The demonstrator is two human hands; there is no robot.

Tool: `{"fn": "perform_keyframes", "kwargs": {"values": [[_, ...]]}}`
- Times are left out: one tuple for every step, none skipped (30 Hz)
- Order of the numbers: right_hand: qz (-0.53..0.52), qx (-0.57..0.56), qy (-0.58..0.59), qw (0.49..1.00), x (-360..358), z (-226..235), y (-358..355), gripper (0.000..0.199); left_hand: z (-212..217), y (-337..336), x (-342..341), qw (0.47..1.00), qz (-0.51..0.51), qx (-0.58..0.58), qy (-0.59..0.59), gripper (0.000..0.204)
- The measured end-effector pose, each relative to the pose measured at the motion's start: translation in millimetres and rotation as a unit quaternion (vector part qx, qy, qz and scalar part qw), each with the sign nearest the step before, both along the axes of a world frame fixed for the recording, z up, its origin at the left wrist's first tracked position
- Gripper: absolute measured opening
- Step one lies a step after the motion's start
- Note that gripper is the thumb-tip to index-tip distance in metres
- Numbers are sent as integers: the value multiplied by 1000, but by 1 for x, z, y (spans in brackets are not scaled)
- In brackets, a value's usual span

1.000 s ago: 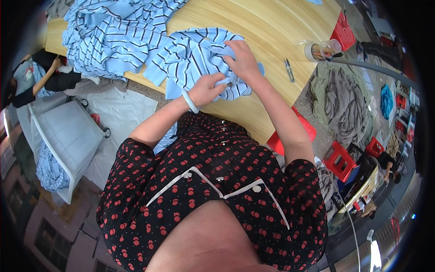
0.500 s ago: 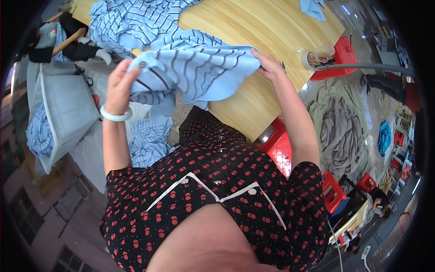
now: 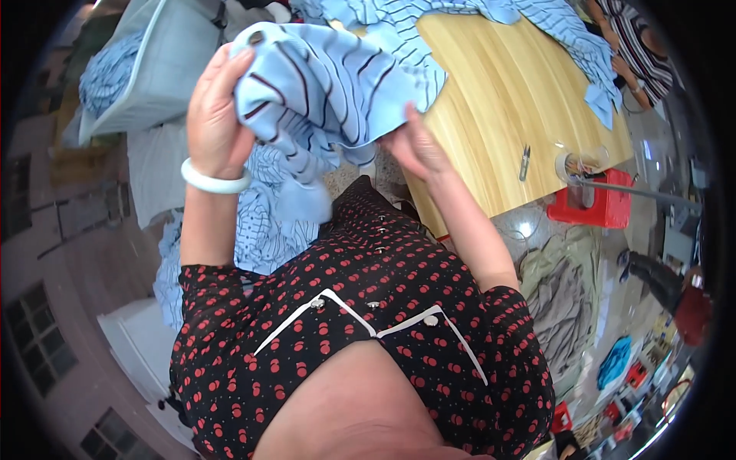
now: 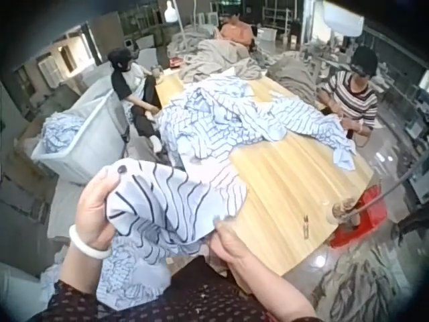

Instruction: Folding blue and white striped shirts on a wooden table in a factory setting.

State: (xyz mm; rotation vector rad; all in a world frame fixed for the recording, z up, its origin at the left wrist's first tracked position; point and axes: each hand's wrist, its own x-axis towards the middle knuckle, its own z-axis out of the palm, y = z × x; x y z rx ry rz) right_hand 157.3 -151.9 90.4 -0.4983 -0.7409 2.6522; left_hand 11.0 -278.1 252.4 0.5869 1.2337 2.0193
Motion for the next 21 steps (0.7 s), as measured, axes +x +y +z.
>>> {"fn": "perform_keyframes", "kwargs": {"values": [[37,19,-56,998,-4,-1,-12,72,0,-1,5,1000,11,-3,2,14],[69,40,-83,993,-11,-5,-21,74,-2,-4,7,1000,22,-13,-1,13],[101,62,-110,987,-19,-4,-31,76,-4,-8,8,999,33,-22,-5,12],[97,55,-170,979,-27,-2,-43,78,-1,-11,12,997,73,-27,-15,11],[109,89,-181,973,-35,-8,-53,76,-1,-17,9,996,88,-25,-8,10],[121,123,-191,966,-42,-19,-62,73,-2,-23,5,995,101,-23,-1,10],[122,149,-174,966,-48,-31,-72,64,1,-27,3,993,119,-19,2,9],[162,186,-201,948,-52,-40,-77,54,2,-36,-4,989,146,-12,-1,9],[200,222,-226,927,-56,-51,-83,45,3,-45,-10,985,171,-6,-3,10],[192,288,-213,914,-60,-69,-89,30,6,-53,-11,980,201,0,-4,10],[221,376,-229,870,-58,-84,-88,29,4,-64,-12,975,222,7,-7,10],[245,464,-236,818,-62,-88,-83,28,3,-78,-19,970,244,16,-5,11],[220,520,-217,796,-62,-92,-76,28,3,-91,-22,963,268,13,-1,11],[223,541,-221,781,-71,-106,-66,25,9,-106,-20,955,296,12,-1,11],[216,560,-235,765,-78,-125,-50,22,8,-115,-19,950,312,13,-7,11],[198,451,-260,831,-83,-125,-30,21,-4,-122,-26,946,322,8,-23,11],[184,337,-271,883,-93,-110,-13,20,-10,-133,-30,942,335,-18,-31,10],[181,153,-188,953,-102,-101,6,20,-16,-144,-36,937,345,-44,-38,10],[173,-38,-101,979,-109,-92,22,21,-28,-157,-41,940,332,-57,-50,10],[155,-102,-65,981,-111,-86,32,21,-43,-162,-46,941,327,-67,-53,10],[145,-168,-28,975,-117,-70,31,21,-55,-170,-50,939,331,-78,-54,10]]}}
